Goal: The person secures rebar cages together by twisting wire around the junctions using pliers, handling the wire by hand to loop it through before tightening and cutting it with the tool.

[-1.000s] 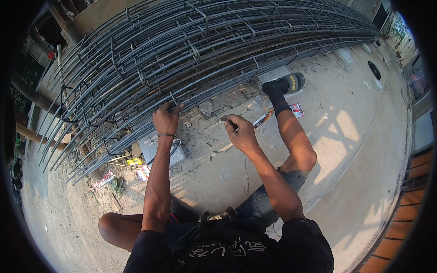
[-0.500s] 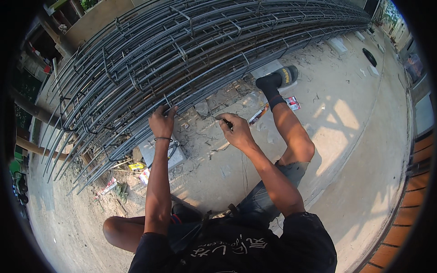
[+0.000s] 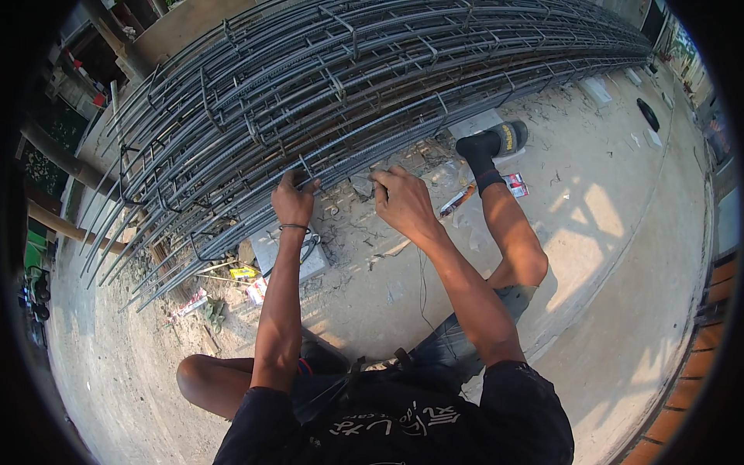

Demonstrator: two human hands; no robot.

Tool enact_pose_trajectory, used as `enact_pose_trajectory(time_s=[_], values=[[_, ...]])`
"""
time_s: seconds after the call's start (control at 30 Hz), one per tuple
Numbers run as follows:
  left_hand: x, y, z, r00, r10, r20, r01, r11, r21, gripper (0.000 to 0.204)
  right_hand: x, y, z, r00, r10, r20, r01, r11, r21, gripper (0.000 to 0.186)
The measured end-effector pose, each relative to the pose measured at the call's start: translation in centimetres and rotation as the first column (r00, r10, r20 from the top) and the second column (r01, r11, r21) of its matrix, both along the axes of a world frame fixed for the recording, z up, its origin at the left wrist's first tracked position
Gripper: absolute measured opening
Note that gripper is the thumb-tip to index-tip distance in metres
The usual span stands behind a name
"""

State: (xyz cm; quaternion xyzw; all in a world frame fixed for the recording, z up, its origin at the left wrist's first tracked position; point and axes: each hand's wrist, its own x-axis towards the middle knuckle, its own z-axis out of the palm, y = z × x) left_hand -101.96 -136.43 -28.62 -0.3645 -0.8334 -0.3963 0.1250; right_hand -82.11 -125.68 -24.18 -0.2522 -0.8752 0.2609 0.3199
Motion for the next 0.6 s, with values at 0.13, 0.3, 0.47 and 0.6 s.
enact_pose_trajectory(time_s=[0.13,0.3,0.47,0.6], values=[[0.2,0.2,-0.2,0.999,-0.014,-0.032,0.015,1.000,0.011,0.035,-2.8,0.8,1.4,0.998,0.017,0.066,-0.025,0.991,0.128,0.023],[0.4,0.1,0.0,0.999,0.009,0.032,-0.008,0.999,-0.047,0.052,-5.8,1.9,2.2,0.981,0.108,0.160,-0.140,0.969,0.202,0.024],[0.3,-0.1,0.0,1.000,0.006,0.011,-0.006,1.000,-0.029,0.054,-6.9,1.7,2.3,0.992,0.083,0.091,-0.096,0.984,0.152,0.022],[0.6,-0.2,0.2,0.999,0.019,-0.033,-0.021,0.998,-0.062,0.053,-4.1,2.0,-0.4,0.990,0.128,-0.059,-0.141,0.855,-0.499,0.016]])
